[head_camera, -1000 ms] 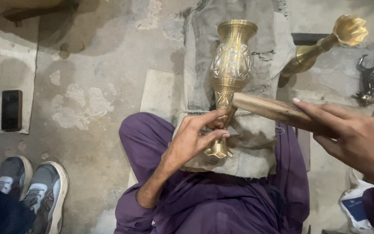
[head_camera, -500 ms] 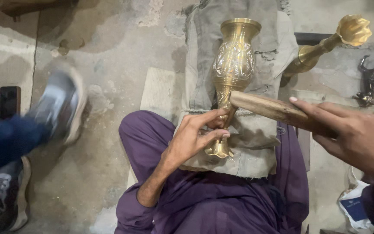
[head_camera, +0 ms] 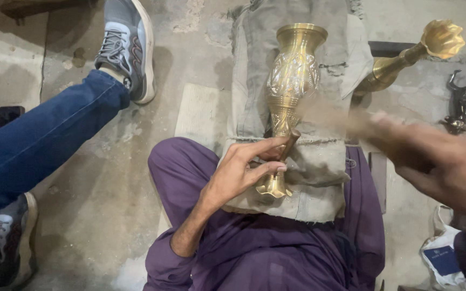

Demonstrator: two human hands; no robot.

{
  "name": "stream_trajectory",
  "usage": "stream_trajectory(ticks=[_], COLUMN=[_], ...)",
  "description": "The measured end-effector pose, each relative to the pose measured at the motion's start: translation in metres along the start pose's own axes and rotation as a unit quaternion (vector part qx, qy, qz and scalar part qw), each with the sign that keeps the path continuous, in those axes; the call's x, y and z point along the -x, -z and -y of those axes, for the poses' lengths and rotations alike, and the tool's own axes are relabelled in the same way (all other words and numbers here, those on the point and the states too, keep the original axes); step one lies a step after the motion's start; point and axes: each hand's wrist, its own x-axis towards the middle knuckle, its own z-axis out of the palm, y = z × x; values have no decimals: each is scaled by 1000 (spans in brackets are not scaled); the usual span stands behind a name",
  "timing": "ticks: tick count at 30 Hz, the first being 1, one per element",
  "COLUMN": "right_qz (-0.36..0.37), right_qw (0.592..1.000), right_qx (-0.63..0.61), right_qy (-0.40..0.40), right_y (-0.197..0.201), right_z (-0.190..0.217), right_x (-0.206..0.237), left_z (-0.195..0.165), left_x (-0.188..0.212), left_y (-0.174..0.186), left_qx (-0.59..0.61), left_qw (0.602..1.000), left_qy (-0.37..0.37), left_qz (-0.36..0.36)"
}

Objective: The person sits on the floor holding a chisel-like punch against an engraved brass vase resting on a lap cushion, and repeatedly strikes the punch with a wooden mallet to shape the metal. The person repositions the vase and punch between strikes and works around the vase body.

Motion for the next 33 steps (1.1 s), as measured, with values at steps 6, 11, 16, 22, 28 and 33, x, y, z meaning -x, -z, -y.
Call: stream_trajectory(ticks=[6, 11, 16, 22, 28, 33], right_qz=[-49, 80, 69, 9, 80, 175], right_qw=[998, 981, 989, 995, 988, 944], right_qx=[2, 159, 134, 97, 119, 276], right_qy=[-35, -74, 7, -19, -58, -52], right_y=[-7, -11, -11, -2, -3, -10], right_z=[-2, -7, -10, 0, -10, -9], right_x=[-4, 0, -1, -2, -6, -6], left_z=[2, 5, 5, 3, 7, 11], left_x=[1, 1, -1, 1, 1, 1], left_y=[-1, -1, 0, 2, 2, 1], left_qx=[-19, 8, 16, 45, 36, 27], left_qw=[1000, 999, 999, 999, 998, 999], left_qy=[23, 34, 39, 24, 43, 32], left_qz=[-10, -1, 5, 11, 4, -9])
